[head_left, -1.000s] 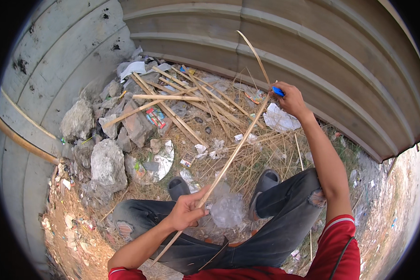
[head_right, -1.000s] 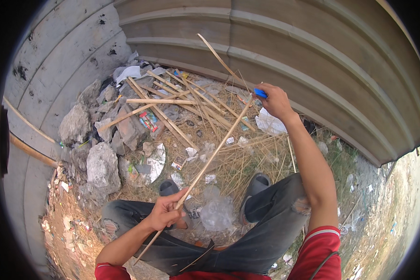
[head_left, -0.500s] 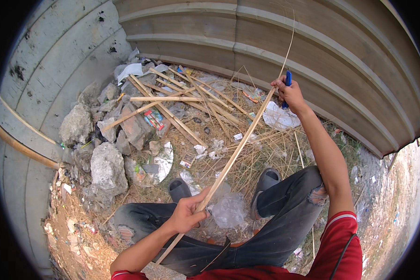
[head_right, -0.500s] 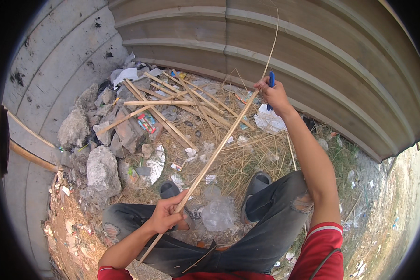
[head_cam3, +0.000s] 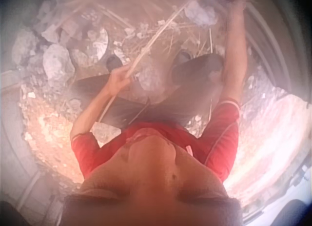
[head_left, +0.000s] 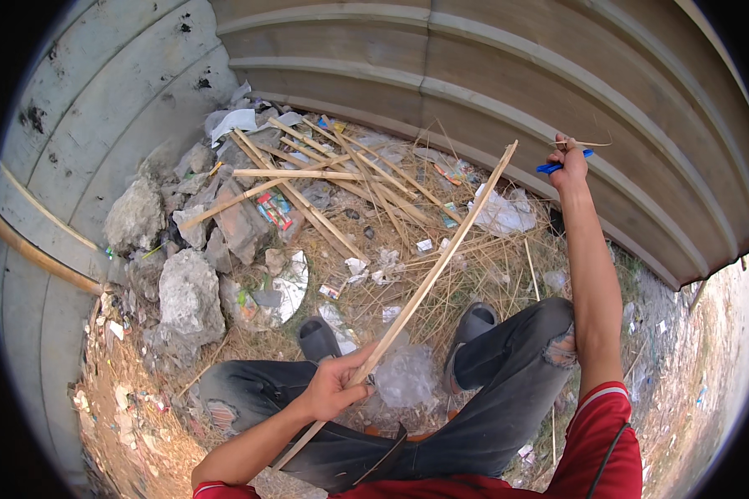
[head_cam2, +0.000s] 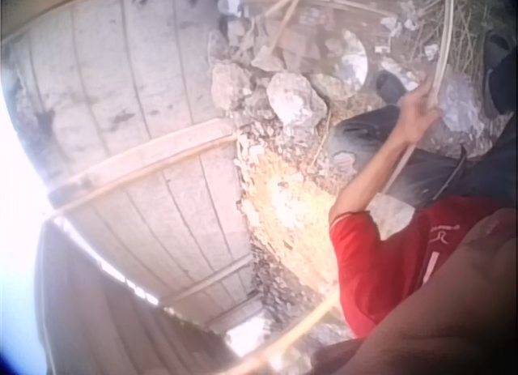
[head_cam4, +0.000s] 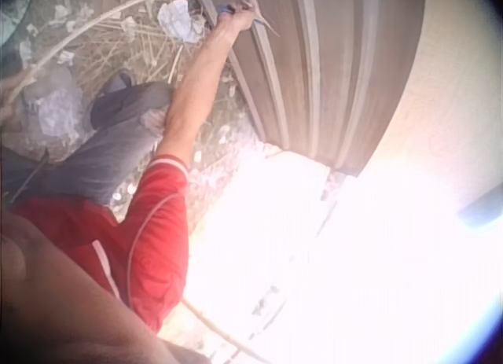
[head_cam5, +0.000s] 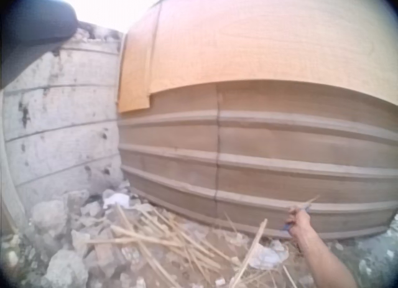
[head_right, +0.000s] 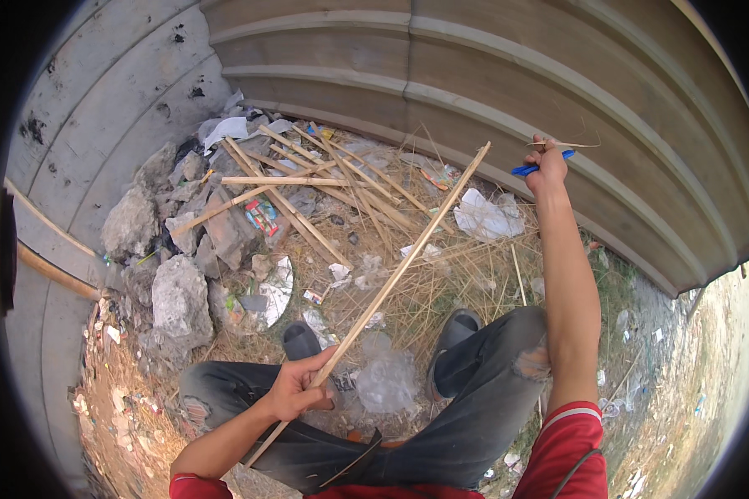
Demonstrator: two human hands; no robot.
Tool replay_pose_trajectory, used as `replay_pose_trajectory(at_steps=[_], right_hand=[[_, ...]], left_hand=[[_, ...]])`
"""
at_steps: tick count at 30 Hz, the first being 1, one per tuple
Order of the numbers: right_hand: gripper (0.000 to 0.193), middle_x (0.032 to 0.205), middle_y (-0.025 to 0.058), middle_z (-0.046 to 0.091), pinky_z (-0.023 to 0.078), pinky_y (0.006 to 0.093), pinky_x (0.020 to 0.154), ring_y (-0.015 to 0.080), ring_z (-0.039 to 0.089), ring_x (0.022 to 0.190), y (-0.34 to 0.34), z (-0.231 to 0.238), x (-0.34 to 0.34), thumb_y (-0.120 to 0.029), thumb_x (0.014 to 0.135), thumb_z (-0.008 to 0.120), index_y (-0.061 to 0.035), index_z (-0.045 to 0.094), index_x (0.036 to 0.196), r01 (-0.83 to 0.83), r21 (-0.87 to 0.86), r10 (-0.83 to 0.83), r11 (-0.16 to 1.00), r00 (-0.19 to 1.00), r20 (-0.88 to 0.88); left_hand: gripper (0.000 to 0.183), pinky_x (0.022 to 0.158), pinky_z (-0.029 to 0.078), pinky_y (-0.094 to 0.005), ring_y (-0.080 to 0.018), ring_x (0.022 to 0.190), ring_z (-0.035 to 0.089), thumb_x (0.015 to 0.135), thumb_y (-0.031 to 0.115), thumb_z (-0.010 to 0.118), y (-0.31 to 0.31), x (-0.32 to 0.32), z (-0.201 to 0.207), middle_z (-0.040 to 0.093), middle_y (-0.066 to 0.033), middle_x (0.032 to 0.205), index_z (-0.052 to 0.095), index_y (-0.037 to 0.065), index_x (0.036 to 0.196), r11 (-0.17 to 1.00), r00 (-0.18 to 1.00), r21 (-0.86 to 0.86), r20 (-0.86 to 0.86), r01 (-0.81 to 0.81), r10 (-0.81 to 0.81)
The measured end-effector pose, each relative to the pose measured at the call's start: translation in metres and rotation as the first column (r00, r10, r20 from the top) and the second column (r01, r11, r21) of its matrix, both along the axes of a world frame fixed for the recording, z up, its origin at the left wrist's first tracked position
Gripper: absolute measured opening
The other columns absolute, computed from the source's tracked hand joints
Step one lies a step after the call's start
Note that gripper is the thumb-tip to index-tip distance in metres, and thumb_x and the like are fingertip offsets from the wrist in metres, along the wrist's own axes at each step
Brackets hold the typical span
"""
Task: The person sits on the ground inside a concrete structure and uses a blue utility knife to shave thin strips off a long bamboo stick. They hold the stick with one hand and scrape the blade along its length repeatedly, creating a pile of shavings on the ground.
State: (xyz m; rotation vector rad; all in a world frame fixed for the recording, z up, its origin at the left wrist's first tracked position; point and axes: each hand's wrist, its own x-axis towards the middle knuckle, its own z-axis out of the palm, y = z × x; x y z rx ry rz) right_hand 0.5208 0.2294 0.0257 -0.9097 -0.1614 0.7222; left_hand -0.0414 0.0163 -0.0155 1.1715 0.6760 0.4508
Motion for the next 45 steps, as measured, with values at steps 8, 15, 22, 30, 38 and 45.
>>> replay_pose_trajectory(at_steps=[8,15,22,30,38,45], right_hand=[[0.035,0.088,0.0066,0.063,0.041,0.0273,0.055,0.0098,0.048,0.060,-0.029,-0.016,-0.096,-0.039,0.106,0.052,-0.0061,0.059,0.113,-0.300,-0.815,0.837,0.497,0.415,0.358],[0.048,0.077,0.0170,0.061,0.047,0.0437,0.069,0.0280,0.058,0.070,-0.062,0.028,-0.228,-0.044,0.106,0.050,0.0024,0.061,0.109,-0.321,-0.637,0.586,0.701,-0.249,0.771],[0.056,0.069,0.0232,0.067,0.053,0.0552,0.069,0.0459,0.067,0.071,-0.110,0.044,-0.311,-0.051,0.101,0.052,-0.0011,0.073,0.086,-0.318,-0.845,0.575,0.430,-0.625,0.528],[0.059,0.073,0.0254,0.068,0.055,0.0541,0.072,0.0465,0.069,0.075,-0.109,0.027,-0.316,-0.054,0.100,0.052,0.0001,0.073,0.086,-0.343,-0.816,0.569,0.465,-0.591,0.572],[0.063,0.069,0.0266,0.064,0.050,0.0516,0.067,0.0442,0.065,0.069,-0.055,0.026,-0.252,-0.054,0.101,0.053,0.0030,0.071,0.084,-0.290,-0.785,0.697,0.548,-0.360,0.620],[0.057,0.066,0.0220,0.065,0.052,0.0530,0.064,0.0444,0.066,0.067,-0.118,0.015,-0.312,-0.055,0.100,0.055,-0.0035,0.070,0.083,-0.407,-0.799,0.516,0.442,-0.614,0.598]], left_hand=[[0.062,0.044,0.028,-0.0222,-0.0021,0.049,0.038,0.101,0.003,0.058,0.015,0.019,0.002,0.047,0.0070,0.063,0.032,-0.002,0.157,0.926,0.926,-0.028,0.035,-0.376,0.376],[0.059,0.041,0.026,-0.0232,-0.0018,0.044,0.036,0.105,0.015,0.058,0.034,0.029,0.020,0.042,0.0084,0.058,0.034,0.002,0.158,0.872,0.872,0.019,0.051,-0.489,0.487],[0.063,0.041,0.025,-0.0233,-0.0010,0.045,0.035,0.105,0.014,0.059,0.043,0.034,0.017,0.042,0.0090,0.059,0.030,0.001,0.159,0.847,0.844,0.005,0.087,-0.532,0.529],[0.065,0.042,0.028,-0.0219,-0.0007,0.048,0.038,0.103,0.010,0.061,0.047,0.022,0.020,0.046,0.0083,0.063,0.029,-0.002,0.158,0.832,0.827,-0.036,0.090,-0.554,0.555],[0.061,0.050,0.034,-0.0211,-0.0026,0.058,0.043,0.101,0.003,0.061,0.023,0.016,0.015,0.053,0.0060,0.074,0.035,-0.002,0.156,0.917,0.913,-0.006,0.087,-0.399,0.398],[0.055,0.042,0.031,-0.0260,-0.0064,0.039,0.036,0.105,0.008,0.052,0.041,0.020,0.021,0.040,0.0035,0.053,0.036,0.008,0.157,0.838,0.854,-0.350,0.161,-0.419,0.495]])
